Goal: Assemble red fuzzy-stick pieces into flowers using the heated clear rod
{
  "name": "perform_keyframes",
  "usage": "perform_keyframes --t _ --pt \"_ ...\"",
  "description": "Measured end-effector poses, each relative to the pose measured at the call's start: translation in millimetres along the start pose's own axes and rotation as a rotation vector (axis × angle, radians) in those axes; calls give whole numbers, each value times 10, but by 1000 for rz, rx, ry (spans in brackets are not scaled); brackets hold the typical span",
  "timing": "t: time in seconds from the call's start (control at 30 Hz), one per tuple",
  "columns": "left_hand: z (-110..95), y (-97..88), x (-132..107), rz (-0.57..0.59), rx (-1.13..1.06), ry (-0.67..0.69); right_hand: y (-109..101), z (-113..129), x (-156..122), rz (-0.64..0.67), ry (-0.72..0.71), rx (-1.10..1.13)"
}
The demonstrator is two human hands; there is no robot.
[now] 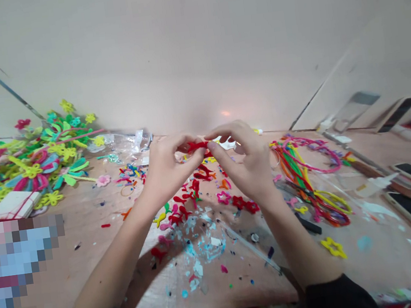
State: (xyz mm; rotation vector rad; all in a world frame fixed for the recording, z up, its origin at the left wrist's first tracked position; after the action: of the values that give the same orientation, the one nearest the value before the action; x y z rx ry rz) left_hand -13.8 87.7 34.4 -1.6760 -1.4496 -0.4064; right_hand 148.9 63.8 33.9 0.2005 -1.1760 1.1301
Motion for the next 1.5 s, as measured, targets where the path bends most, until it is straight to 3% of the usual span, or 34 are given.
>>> perform_keyframes --t 0.27,0.5,0.77,1.07,1.5 --pt "32 42 -12 125 -163 -81 -2 -45 8 35 23 13" --pt "16 51 -3 160 -206 -100 21 -98 -5 31 159 128" --pt "-37 107 -25 -21 -93 -36 33 -74 -18 -62 244 219" --pt "-15 223 -56 -95 -137 -8 20 -41 -24 -52 293 235" --pt "76 256 -30 -57 -652 -220 -20 -67 12 -15 317 363"
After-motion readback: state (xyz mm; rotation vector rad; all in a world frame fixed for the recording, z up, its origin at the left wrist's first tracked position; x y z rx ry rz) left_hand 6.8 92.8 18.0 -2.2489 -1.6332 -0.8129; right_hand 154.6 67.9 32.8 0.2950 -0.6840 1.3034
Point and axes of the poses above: each hand's wrist, its own x-axis towards the middle knuckle, its own y-axis out of the palm, z = x × y, the point moved 1 cm from there along x, towards the middle knuckle, and after that the axes turned 6 degrees about y, right-handed, at the moved point
